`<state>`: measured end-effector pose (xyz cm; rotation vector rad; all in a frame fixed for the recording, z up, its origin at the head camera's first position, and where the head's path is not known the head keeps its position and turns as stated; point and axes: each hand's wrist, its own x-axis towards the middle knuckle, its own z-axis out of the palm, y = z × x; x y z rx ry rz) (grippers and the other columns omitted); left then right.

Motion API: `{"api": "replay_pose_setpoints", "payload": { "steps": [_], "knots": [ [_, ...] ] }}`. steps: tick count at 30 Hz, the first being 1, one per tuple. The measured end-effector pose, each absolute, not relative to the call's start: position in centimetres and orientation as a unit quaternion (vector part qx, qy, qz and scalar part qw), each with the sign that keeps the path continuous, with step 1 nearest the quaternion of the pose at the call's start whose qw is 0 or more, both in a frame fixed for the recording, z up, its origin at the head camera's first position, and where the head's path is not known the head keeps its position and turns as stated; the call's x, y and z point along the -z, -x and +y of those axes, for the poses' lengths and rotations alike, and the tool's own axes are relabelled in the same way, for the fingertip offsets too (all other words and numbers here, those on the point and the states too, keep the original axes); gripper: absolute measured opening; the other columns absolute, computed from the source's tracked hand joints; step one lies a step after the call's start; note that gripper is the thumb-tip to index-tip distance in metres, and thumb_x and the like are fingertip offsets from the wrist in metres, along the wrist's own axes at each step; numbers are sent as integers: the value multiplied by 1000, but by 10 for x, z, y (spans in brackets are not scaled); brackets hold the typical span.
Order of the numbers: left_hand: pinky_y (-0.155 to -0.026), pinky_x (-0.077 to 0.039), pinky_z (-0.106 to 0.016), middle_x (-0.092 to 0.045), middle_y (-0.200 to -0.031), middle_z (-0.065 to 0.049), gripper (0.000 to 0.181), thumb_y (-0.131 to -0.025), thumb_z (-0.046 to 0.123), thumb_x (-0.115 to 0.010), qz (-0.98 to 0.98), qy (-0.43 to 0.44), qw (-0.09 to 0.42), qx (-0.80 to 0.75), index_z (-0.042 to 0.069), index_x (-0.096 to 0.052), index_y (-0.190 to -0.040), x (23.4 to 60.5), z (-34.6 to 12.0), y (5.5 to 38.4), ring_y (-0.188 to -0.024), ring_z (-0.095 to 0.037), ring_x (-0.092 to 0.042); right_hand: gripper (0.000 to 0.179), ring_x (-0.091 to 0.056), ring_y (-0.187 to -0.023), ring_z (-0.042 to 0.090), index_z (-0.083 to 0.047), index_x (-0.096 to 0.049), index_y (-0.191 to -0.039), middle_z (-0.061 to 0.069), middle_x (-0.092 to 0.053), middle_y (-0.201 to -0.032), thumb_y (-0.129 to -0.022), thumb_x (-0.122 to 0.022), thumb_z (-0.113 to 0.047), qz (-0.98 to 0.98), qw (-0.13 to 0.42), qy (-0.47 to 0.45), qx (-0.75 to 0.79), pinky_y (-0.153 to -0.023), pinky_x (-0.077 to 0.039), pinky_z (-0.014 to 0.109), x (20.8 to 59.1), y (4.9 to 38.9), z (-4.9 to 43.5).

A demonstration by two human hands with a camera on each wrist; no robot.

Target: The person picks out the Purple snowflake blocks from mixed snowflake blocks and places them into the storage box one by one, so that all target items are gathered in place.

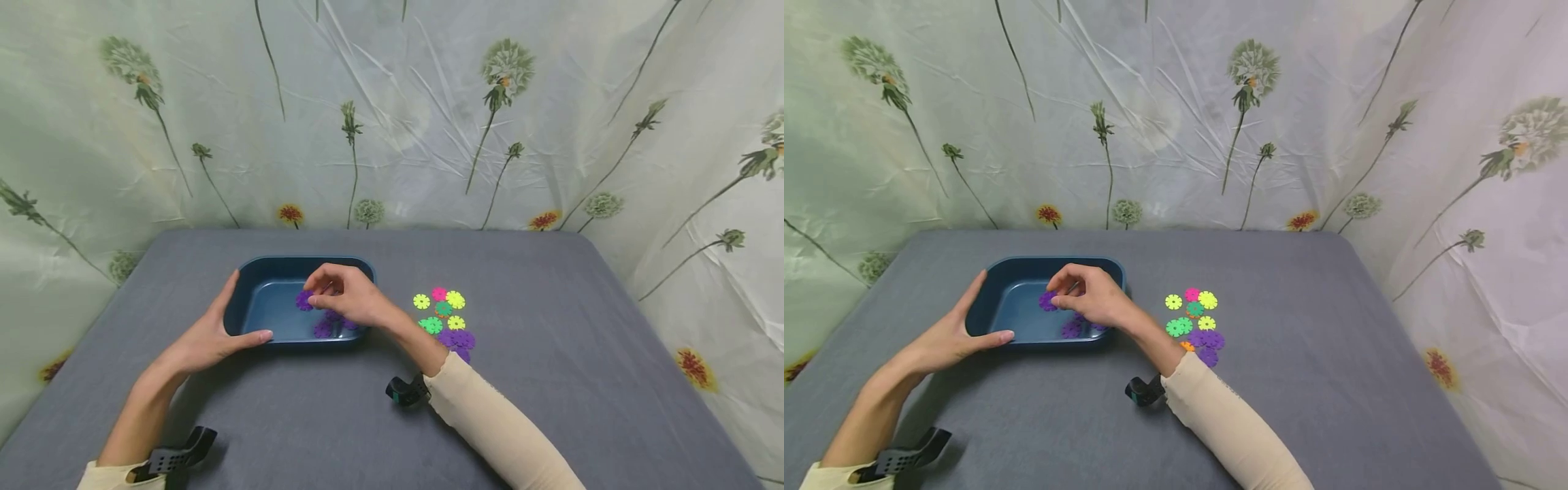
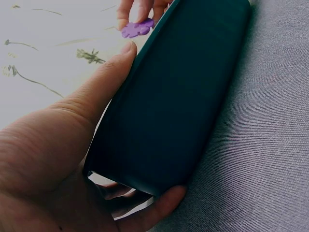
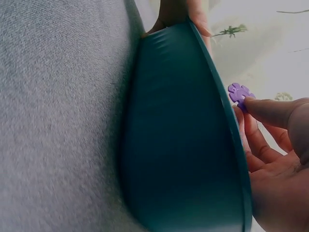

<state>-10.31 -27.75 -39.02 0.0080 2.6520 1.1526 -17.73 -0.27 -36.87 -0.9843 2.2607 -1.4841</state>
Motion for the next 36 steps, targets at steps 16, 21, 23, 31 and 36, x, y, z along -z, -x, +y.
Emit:
{"api": "replay_pose_setpoints", "payload": {
  "steps": [16,21,23,31,36],
  "knots": [
    [-110,-19,-86,13,-172,-31,130,-90,50,-78,911,-6,126,-391,25,26,-164,386,-278,107,-152,-66,-6,15,-73,-90,35,-7,-72,-112,11,-72,-100,-98,-72,-6,793,147,315,500,-68,-50,18,367,183,-21],
    [-111,-19,-85,13,-172,-30,129,-90,49,-78,908,-8,132,-398,26,26,-164,387,-279,106,-153,-64,-5,13,-73,-90,35,-8,-72,-111,10,-72,-99,-97,-72,-6,796,157,301,502,-67,-51,18,371,184,-26],
    [-111,-18,-85,14,-172,-29,129,-90,48,-78,906,-9,133,-401,26,26,-163,388,-279,105,-154,-64,-4,13,-73,-91,35,-8,-72,-111,10,-72,-100,-98,-71,-6,795,161,300,502,-67,-51,18,373,185,-27],
    [-112,-18,-84,15,-172,-29,129,-91,48,-78,905,-11,132,-405,27,26,-163,388,-279,104,-154,-64,-3,15,-64,-82,11,-6,-72,-113,8,-72,-103,-99,-71,-8,805,163,310,478,-71,-51,17,380,192,-34],
    [-111,-20,-84,14,-172,-30,128,-91,48,-78,905,-10,131,-404,27,26,-163,388,-280,104,-153,-65,-5,14,-62,-80,7,-8,-74,-113,6,-73,-103,-98,-71,-7,806,181,307,473,-70,-50,17,386,196,-41]
  ]
}}
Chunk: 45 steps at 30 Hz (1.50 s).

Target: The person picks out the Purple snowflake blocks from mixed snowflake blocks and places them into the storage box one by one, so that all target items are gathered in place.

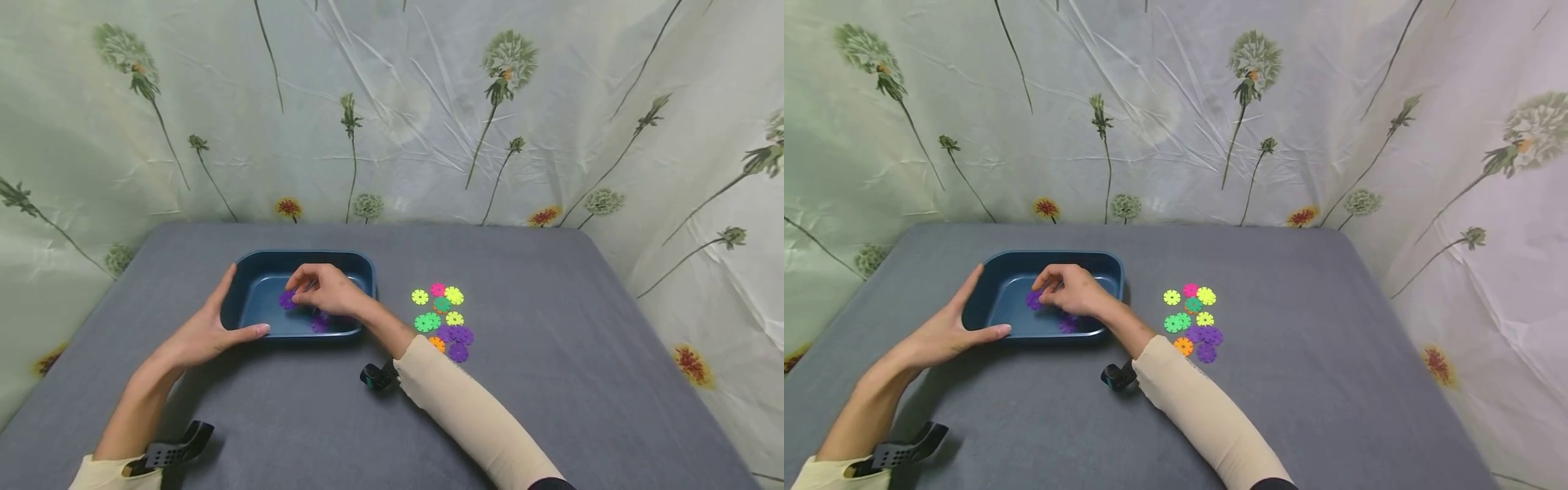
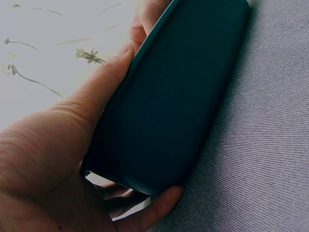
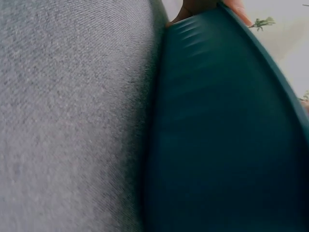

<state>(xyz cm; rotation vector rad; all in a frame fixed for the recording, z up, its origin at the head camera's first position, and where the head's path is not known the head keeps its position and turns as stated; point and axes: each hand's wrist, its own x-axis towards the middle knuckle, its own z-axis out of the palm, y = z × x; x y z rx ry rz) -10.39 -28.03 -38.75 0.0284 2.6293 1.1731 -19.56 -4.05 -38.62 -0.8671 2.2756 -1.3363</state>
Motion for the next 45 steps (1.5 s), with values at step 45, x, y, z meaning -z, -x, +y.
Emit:
{"api": "replay_pose_setpoints", "payload": {
  "steps": [45],
  "knots": [
    [-110,-19,-85,15,-172,-28,128,-91,48,-78,904,-9,131,-406,31,27,-163,390,-280,103,-154,-64,-4,17,-68,-92,7,-9,-74,-113,3,-76,-109,-96,-75,-13,850,186,294,396,-79,-52,17,391,195,-43]
  ]
}}
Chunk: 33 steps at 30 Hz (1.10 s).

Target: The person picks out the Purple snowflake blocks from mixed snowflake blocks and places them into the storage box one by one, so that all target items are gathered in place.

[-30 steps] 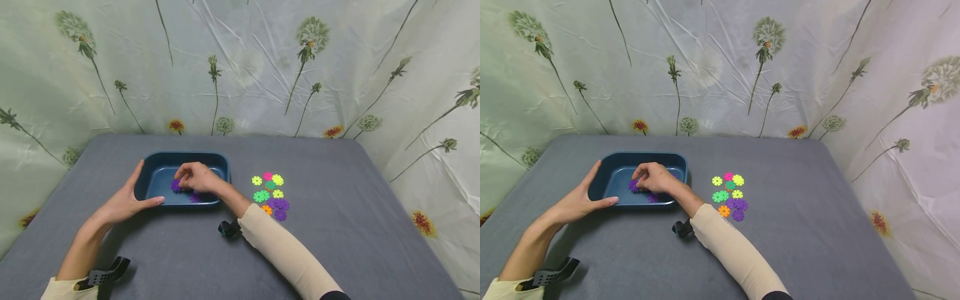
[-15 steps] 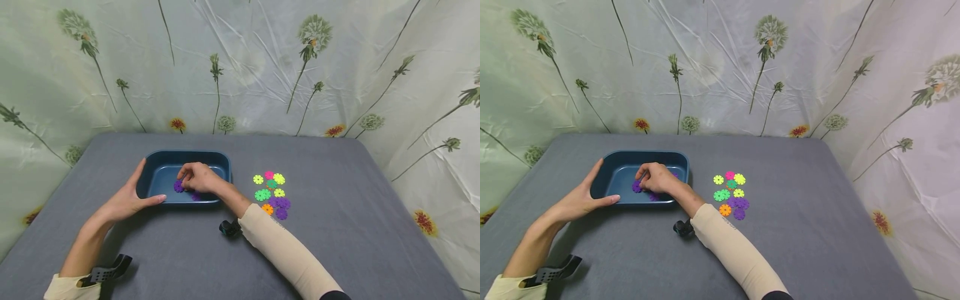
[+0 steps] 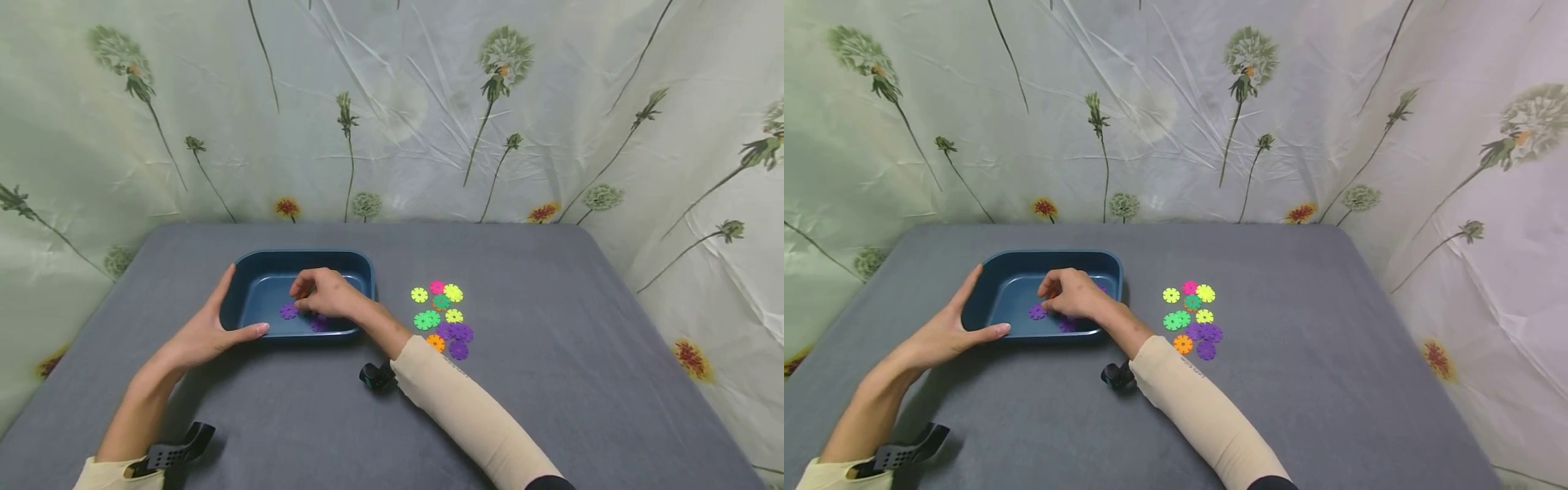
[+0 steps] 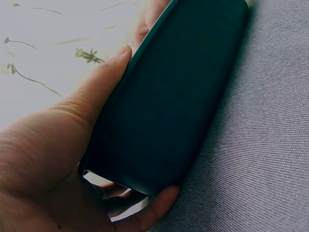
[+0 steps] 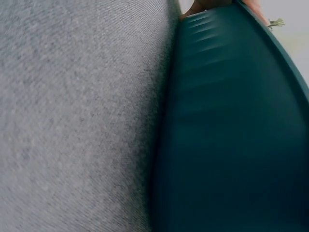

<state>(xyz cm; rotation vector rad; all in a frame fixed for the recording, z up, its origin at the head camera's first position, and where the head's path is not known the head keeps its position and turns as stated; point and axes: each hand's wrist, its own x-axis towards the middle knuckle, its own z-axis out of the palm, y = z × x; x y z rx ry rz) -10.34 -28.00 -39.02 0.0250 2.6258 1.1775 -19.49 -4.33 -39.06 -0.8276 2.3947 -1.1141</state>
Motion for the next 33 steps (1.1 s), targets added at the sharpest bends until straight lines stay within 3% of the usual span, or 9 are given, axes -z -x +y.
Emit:
{"api": "replay_pose_setpoints", "payload": {
  "steps": [8,22,33],
  "knots": [
    [-111,-18,-85,14,-172,-29,128,-90,49,-78,905,-4,131,-404,30,26,-163,389,-280,103,-154,-64,-4,20,-65,-88,11,-10,-74,-116,1,-74,-111,-98,-74,-17,845,177,297,409,-73,-51,17,383,194,-33],
    [-111,-16,-86,13,-172,-30,129,-90,49,-78,906,1,127,-405,28,25,-164,390,-279,103,-153,-65,-3,21,-66,-93,15,-6,-73,-117,6,-74,-112,-99,-72,-16,833,125,316,436,-77,-50,18,369,189,-10],
    [-112,-16,-85,14,-172,-29,130,-89,48,-79,905,-1,124,-406,27,25,-164,390,-279,103,-154,-64,-1,18,-67,-95,15,-6,-73,-115,6,-74,-112,-100,-71,-15,822,120,307,464,-77,-52,20,369,183,8]
  ]
}}
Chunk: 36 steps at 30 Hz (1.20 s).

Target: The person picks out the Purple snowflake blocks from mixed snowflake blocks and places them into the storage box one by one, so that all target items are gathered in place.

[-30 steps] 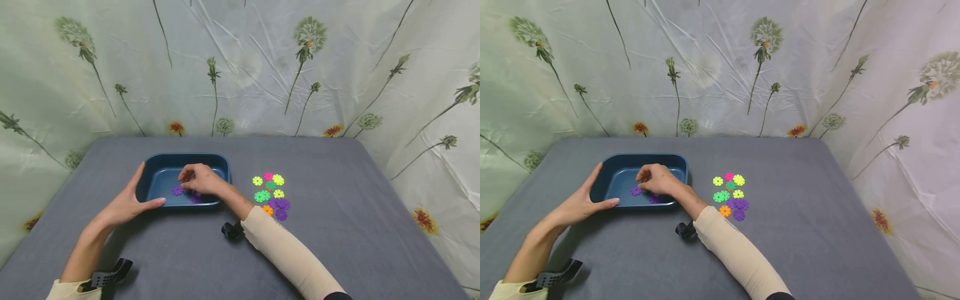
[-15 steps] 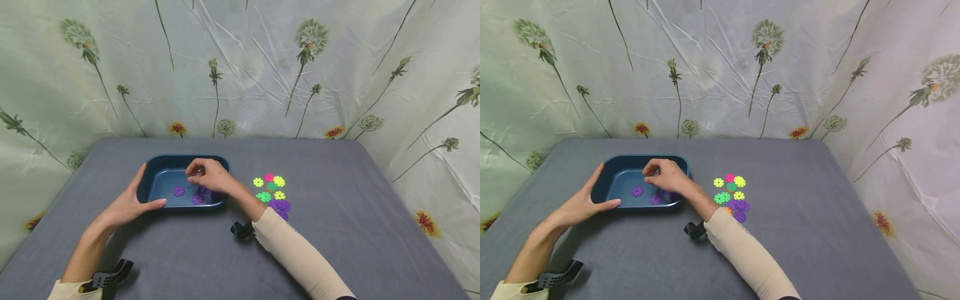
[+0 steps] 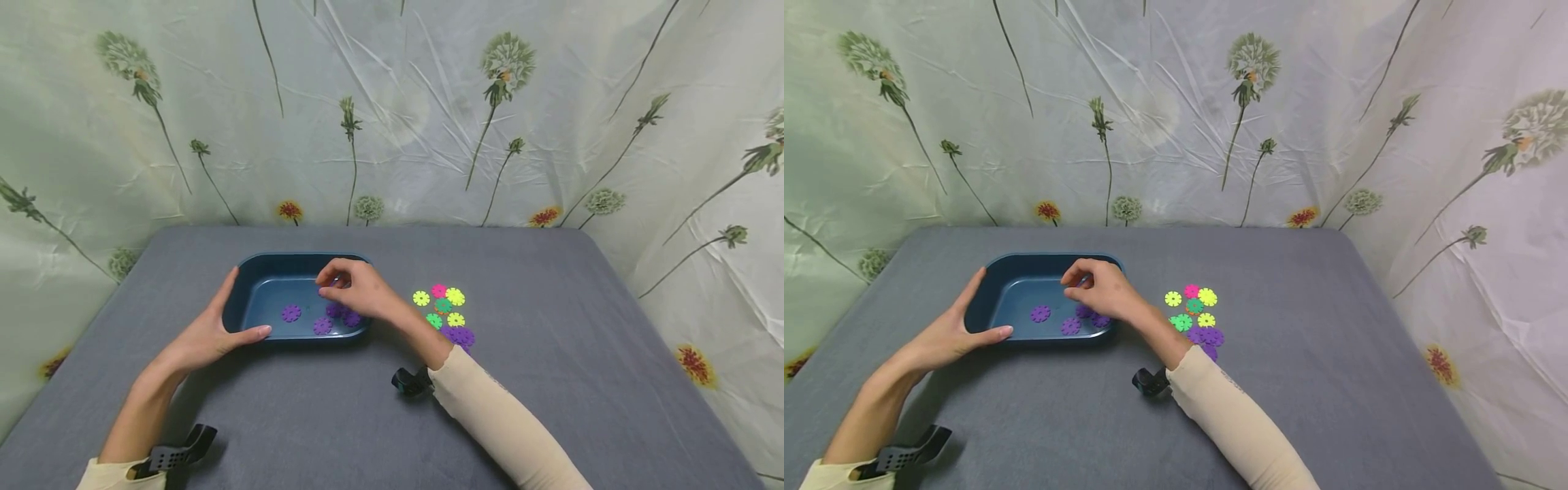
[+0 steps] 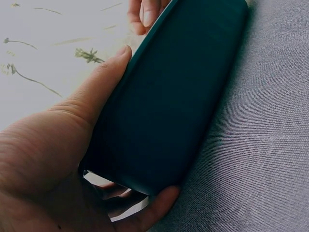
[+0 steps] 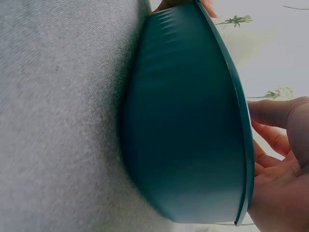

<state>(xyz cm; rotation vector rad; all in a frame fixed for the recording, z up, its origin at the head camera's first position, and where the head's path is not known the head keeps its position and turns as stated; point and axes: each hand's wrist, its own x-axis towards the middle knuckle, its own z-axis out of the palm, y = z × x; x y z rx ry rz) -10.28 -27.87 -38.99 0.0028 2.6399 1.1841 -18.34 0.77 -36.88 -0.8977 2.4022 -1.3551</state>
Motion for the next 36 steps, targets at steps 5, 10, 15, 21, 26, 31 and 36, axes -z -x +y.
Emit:
{"api": "replay_pose_setpoints", "payload": {
  "steps": [5,10,15,21,26,31,36],
  "knots": [
    [-112,-16,-85,15,-172,-29,130,-89,48,-79,906,-4,122,-406,27,24,-164,390,-279,103,-154,-64,-1,14,-69,-95,16,-8,-73,-111,6,-75,-110,-99,-72,-14,815,118,301,481,-76,-53,19,369,181,14],
    [-111,-17,-85,15,-173,-28,129,-89,46,-80,906,-12,118,-406,27,23,-165,392,-281,102,-155,-63,-1,16,-69,-95,18,-5,-72,-113,7,-73,-110,-99,-71,-13,811,113,300,490,-76,-54,19,369,180,21],
    [-111,-18,-85,14,-173,-27,129,-89,45,-80,906,-14,117,-408,28,23,-165,392,-282,101,-155,-63,-2,17,-69,-94,18,-2,-72,-114,10,-73,-110,-100,-70,-12,805,108,299,501,-77,-54,20,369,180,28],
    [-112,-17,-85,14,-173,-28,129,-89,45,-80,906,-14,115,-406,27,23,-165,391,-281,102,-155,-64,-2,18,-69,-96,16,-1,-71,-115,12,-73,-111,-99,-71,-10,798,99,292,518,-80,-54,22,367,176,38],
    [-111,-18,-85,13,-172,-29,130,-88,45,-81,908,-11,115,-402,26,23,-165,390,-279,102,-154,-64,-4,17,-68,-98,15,-2,-71,-114,11,-72,-111,-99,-71,-10,795,90,280,530,-84,-55,23,366,169,51],
    [-111,-19,-85,12,-172,-31,131,-88,46,-81,908,-9,117,-401,25,23,-165,391,-278,102,-154,-64,-4,17,-68,-98,16,-2,-71,-114,10,-72,-110,-99,-71,-10,798,78,271,533,-84,-56,26,368,164,66],
    [-111,-19,-84,14,-172,-28,130,-88,45,-81,906,-8,117,-406,27,23,-164,391,-280,101,-155,-63,-2,17,-68,-98,19,-1,-71,-113,10,-71,-110,-99,-70,-12,798,78,267,535,-84,-56,29,371,162,81]
  ]
}}
